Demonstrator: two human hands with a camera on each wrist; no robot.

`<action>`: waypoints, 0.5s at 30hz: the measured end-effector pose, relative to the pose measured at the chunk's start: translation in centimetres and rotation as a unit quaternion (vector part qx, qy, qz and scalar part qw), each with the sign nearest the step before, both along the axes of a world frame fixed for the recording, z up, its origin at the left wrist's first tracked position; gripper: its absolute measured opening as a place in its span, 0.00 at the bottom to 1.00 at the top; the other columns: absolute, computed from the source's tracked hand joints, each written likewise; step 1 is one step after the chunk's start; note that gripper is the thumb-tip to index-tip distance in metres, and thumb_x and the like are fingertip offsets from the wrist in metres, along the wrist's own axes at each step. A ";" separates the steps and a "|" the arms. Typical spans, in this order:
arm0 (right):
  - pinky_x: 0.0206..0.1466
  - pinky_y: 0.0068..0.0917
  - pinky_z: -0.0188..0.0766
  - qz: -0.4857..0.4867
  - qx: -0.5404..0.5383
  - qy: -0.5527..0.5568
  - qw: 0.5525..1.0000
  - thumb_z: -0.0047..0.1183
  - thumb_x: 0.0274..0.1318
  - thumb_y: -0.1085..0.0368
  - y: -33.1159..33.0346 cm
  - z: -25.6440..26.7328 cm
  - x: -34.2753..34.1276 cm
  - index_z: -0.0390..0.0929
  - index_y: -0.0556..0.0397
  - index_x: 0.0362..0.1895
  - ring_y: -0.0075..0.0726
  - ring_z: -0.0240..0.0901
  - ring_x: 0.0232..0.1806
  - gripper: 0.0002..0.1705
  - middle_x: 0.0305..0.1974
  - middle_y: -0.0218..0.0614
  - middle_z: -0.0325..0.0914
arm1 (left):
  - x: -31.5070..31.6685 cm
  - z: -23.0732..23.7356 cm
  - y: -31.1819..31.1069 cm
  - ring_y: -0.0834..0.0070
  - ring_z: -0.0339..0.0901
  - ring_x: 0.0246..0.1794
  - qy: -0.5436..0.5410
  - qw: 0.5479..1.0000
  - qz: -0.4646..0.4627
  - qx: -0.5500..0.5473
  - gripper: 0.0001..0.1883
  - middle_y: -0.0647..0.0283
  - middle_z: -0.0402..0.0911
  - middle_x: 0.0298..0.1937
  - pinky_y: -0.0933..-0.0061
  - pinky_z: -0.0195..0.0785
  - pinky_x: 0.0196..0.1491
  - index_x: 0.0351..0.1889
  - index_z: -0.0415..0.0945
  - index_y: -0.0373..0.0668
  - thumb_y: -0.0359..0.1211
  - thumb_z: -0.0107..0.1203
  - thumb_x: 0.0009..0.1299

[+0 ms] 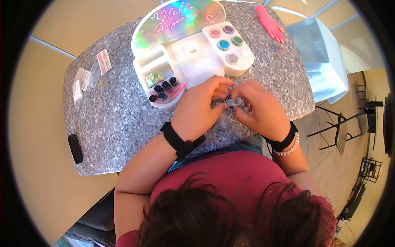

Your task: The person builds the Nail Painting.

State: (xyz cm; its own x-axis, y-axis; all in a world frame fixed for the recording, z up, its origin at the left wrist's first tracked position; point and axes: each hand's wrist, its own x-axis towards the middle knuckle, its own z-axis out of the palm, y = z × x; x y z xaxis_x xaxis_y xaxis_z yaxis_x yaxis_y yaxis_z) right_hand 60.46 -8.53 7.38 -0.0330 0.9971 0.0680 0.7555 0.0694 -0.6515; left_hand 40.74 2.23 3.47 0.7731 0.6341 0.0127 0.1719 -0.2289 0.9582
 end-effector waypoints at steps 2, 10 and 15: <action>0.49 0.48 0.80 -0.001 -0.008 0.000 1.000 0.65 0.58 0.71 0.0 -0.2 -0.1 0.78 0.50 0.54 0.58 0.82 0.47 0.19 0.47 0.46 0.77 | 0.1 0.2 -0.1 0.64 0.89 0.60 0.006 1.000 0.005 -0.001 0.26 0.54 0.90 0.59 0.62 0.80 0.66 0.70 0.78 0.40 0.21 0.66 0.73; 0.47 0.46 0.81 0.006 -0.021 0.040 0.999 0.63 0.59 0.72 0.1 -0.8 -0.3 0.77 0.52 0.54 0.55 0.82 0.43 0.19 0.48 0.48 0.76 | 0.3 -0.1 -0.3 0.66 0.91 0.54 0.027 0.999 0.019 0.017 0.26 0.56 0.92 0.56 0.64 0.83 0.61 0.68 0.80 0.41 0.23 0.69 0.71; 0.44 0.42 0.80 -0.023 -0.013 0.092 0.995 0.65 0.60 0.74 0.2 -1.4 -0.6 0.77 0.53 0.53 0.50 0.82 0.41 0.18 0.48 0.46 0.76 | 0.3 0.1 -0.4 0.66 0.92 0.54 0.026 0.999 0.025 0.021 0.26 0.56 0.92 0.56 0.65 0.84 0.60 0.68 0.80 0.41 0.22 0.69 0.70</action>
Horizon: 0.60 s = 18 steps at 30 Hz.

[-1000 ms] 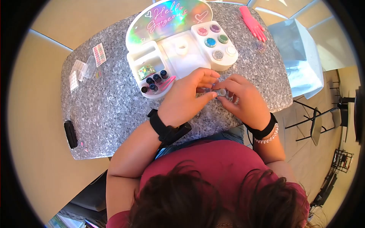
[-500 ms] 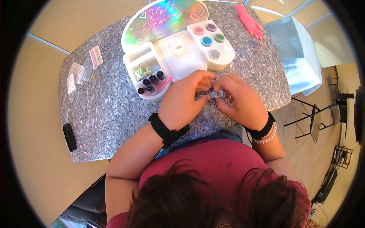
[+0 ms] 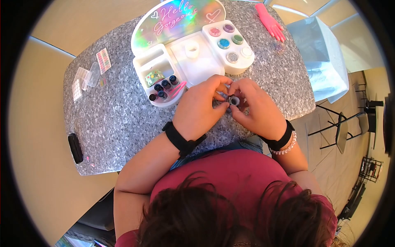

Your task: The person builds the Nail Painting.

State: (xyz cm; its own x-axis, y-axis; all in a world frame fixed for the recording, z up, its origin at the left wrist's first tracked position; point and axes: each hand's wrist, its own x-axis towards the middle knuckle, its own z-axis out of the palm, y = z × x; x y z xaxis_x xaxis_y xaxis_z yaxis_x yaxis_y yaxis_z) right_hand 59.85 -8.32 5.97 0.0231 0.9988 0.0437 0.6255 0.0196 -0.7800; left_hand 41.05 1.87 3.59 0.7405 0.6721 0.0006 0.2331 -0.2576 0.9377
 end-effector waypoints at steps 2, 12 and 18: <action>0.44 0.42 0.80 0.002 0.011 -0.016 1.000 0.68 0.60 0.73 0.1 -0.2 0.1 0.78 0.52 0.51 0.49 0.82 0.40 0.17 0.48 0.46 0.76 | -0.1 0.0 0.1 0.66 0.92 0.54 -0.004 1.000 0.000 -0.013 0.27 0.56 0.92 0.56 0.66 0.84 0.59 0.68 0.80 0.41 0.22 0.69 0.70; 0.46 0.42 0.80 0.029 0.069 -0.015 0.997 0.77 0.53 0.64 1.1 -1.0 2.3 0.89 0.50 0.35 0.49 0.85 0.41 0.10 0.35 0.38 0.86 | -0.3 1.1 0.9 0.76 0.88 0.55 -0.083 0.995 0.026 -0.042 0.19 0.59 0.91 0.56 0.73 0.79 0.58 0.67 0.79 0.38 0.25 0.64 0.80; 0.49 0.42 0.81 -0.081 0.087 -0.031 0.992 0.74 0.61 0.61 2.3 2.4 6.6 0.92 0.49 0.41 0.48 0.85 0.42 0.08 0.39 0.39 0.89 | 0.1 0.8 1.0 0.80 0.87 0.47 -0.126 0.987 0.051 -0.086 0.14 0.60 0.93 0.53 0.75 0.78 0.55 0.63 0.83 0.41 0.26 0.65 0.81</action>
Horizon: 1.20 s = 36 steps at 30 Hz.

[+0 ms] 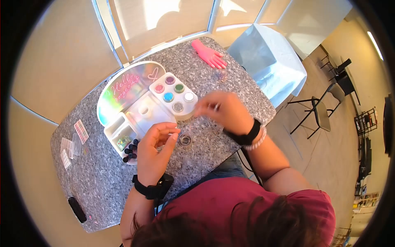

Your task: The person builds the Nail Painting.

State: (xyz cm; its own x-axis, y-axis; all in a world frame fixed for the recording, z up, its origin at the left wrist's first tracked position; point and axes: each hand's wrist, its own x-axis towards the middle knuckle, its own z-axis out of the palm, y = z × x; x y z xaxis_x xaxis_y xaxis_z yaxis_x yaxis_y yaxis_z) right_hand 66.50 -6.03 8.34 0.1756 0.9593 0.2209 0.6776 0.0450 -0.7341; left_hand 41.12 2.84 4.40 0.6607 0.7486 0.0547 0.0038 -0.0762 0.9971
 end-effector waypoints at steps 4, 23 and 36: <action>0.54 0.46 0.82 -0.180 0.065 -0.211 0.959 0.71 0.62 0.63 3.2 -2.4 9.4 0.91 0.47 0.51 0.54 0.86 0.48 0.13 0.46 0.43 0.90 | 0.2 -0.6 -0.2 0.81 0.87 0.45 -0.015 1.000 -0.017 -0.017 0.13 0.63 0.94 0.52 0.76 0.77 0.54 0.62 0.83 0.40 0.26 0.64 0.81; 0.51 0.48 0.79 0.004 0.130 -0.182 0.975 0.77 0.52 0.64 -1.3 0.2 -7.7 0.81 0.50 0.52 0.56 0.81 0.49 0.24 0.45 0.41 0.82 | 0.2 -0.3 -0.7 0.76 0.89 0.56 -0.072 0.997 -0.004 -0.035 0.22 0.57 0.91 0.58 0.73 0.82 0.61 0.68 0.81 0.33 0.29 0.70 0.79; 0.52 0.40 0.79 0.052 0.200 -0.114 0.972 0.71 0.59 0.76 -1.0 1.1 -4.5 0.89 0.49 0.48 0.48 0.82 0.48 0.14 0.49 0.37 0.82 | -0.8 1.3 1.3 0.68 0.91 0.59 -0.061 0.978 -0.133 -0.151 0.31 0.48 0.92 0.56 0.66 0.83 0.64 0.85 0.63 0.37 0.30 0.58 0.87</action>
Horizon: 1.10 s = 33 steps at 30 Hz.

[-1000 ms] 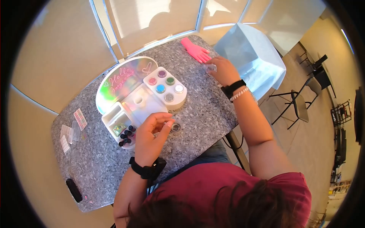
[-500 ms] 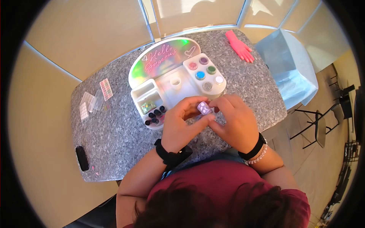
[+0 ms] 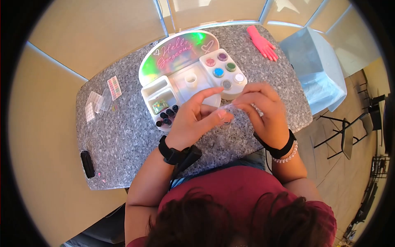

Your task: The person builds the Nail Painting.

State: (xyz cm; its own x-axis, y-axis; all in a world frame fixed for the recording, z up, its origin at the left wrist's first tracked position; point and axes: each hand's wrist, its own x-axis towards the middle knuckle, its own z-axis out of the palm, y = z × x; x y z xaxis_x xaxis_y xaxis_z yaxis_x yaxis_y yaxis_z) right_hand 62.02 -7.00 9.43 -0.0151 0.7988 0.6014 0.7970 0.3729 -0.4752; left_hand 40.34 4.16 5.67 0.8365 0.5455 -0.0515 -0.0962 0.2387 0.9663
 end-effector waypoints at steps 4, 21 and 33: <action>0.52 0.40 0.79 -0.041 0.019 0.063 0.997 0.70 0.61 0.76 -0.4 -0.1 -0.5 0.88 0.51 0.46 0.49 0.81 0.49 0.11 0.49 0.40 0.82 | -0.1 0.4 0.0 0.66 0.92 0.58 -0.019 0.999 0.048 0.005 0.33 0.47 0.93 0.57 0.65 0.84 0.64 0.87 0.60 0.38 0.33 0.58 0.87; 0.74 0.57 0.72 0.063 0.022 -0.079 0.995 0.71 0.48 0.72 0.5 -1.0 -3.4 0.90 0.51 0.51 0.58 0.76 0.72 0.22 0.67 0.41 0.82 | 0.4 -1.1 -0.5 0.70 0.91 0.58 -0.104 0.987 0.105 -0.065 0.31 0.50 0.92 0.57 0.69 0.84 0.61 0.83 0.64 0.37 0.30 0.62 0.85; 0.68 0.46 0.76 0.041 0.035 0.038 0.998 0.68 0.55 0.78 0.1 -0.2 -0.9 0.89 0.47 0.52 0.53 0.83 0.62 0.20 0.59 0.42 0.89 | -0.3 -1.3 -0.1 0.75 0.90 0.55 -0.039 0.996 -0.024 -0.083 0.15 0.56 0.93 0.53 0.73 0.84 0.59 0.59 0.81 0.33 0.27 0.70 0.79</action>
State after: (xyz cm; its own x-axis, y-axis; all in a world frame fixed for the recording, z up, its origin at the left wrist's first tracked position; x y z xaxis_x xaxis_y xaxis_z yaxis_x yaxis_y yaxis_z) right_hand 61.12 -6.88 9.18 -0.0312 0.7533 0.6570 0.7252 0.4694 -0.5038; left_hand 40.06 4.04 4.37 0.8663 0.4944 -0.0719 -0.1537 0.4007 0.9032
